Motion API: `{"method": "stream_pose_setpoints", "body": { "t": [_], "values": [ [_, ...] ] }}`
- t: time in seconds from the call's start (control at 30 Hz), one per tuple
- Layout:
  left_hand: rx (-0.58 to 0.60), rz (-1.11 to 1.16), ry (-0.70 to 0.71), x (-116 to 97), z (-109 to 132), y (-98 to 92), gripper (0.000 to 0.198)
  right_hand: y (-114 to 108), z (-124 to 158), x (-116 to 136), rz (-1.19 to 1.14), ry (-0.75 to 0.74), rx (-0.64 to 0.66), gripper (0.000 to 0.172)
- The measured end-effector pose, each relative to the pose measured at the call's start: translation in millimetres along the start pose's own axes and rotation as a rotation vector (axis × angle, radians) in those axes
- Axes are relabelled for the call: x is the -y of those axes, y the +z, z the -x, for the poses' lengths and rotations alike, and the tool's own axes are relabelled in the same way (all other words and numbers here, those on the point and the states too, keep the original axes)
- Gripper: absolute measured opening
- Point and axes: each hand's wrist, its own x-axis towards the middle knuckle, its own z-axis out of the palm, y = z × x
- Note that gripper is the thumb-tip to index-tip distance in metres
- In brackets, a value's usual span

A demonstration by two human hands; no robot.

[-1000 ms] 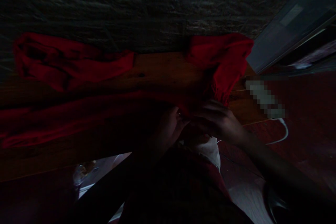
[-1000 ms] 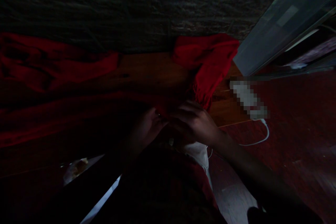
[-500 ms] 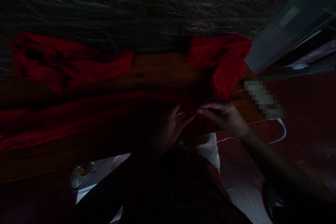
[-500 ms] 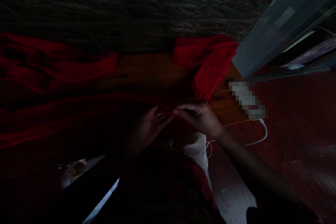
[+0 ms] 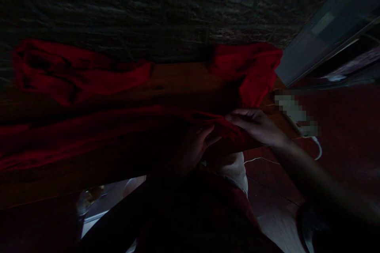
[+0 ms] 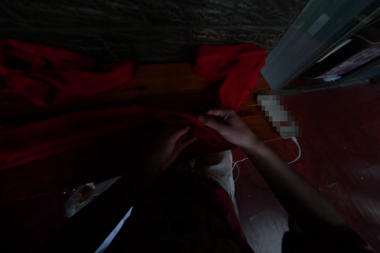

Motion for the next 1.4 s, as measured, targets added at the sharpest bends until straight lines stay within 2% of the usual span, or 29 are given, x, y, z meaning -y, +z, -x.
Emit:
{"method": "stream_pose_setpoints", "body": {
  "t": [0.1, 0.27, 0.33, 0.43, 0.73, 1.0, 1.17, 1.3, 1.4],
  "values": [
    [-0.012, -0.006, -0.019, -2.9, 0.4, 1.2, 0.005, 1.7, 0.7, 1.2, 0.143, -0.126, -0.052, 0.026],
    [-0.034, 0.041, -0.08, -8.2, 2.8, 7.8, 0.012, 10.1, 6.3, -4.5, 0.484, -0.451, -0.145, 0.021],
    [-0.049, 0.051, -0.082, -8.9, 3.5, 9.5, 0.013, 12.1, 7.8, -5.3, 0.621, -0.56, -0.142, 0.026],
    [-0.049, 0.053, -0.084, -8.7, 4.2, 10.2, 0.015, 13.6, 8.4, -3.2, 0.703, -0.661, -0.11, 0.028],
    [-0.07, 0.099, -0.11, -9.2, 4.8, 9.4, 0.018, 18.4, 8.2, 0.9, 0.754, -0.652, -0.089, 0.02],
    [-0.067, 0.132, -0.124, -9.1, 3.4, 9.0, 0.019, 21.9, 15.3, 0.8, 0.712, -0.627, -0.235, 0.017],
    [-0.055, 0.109, -0.133, -9.2, 4.0, 8.9, 0.014, 19.8, 16.8, 2.6, 0.805, -0.741, -0.329, 0.019],
    [-0.032, 0.125, -0.144, -10.2, 4.2, 9.2, 0.018, 15.3, 17.7, -3.0, 0.92, -0.86, -0.284, 0.025],
    [-0.038, 0.157, -0.125, -10.2, 3.6, 9.6, 0.02, 16.2, 19.6, -8.1, 0.919, -0.858, -0.224, 0.025]
  ]
}}
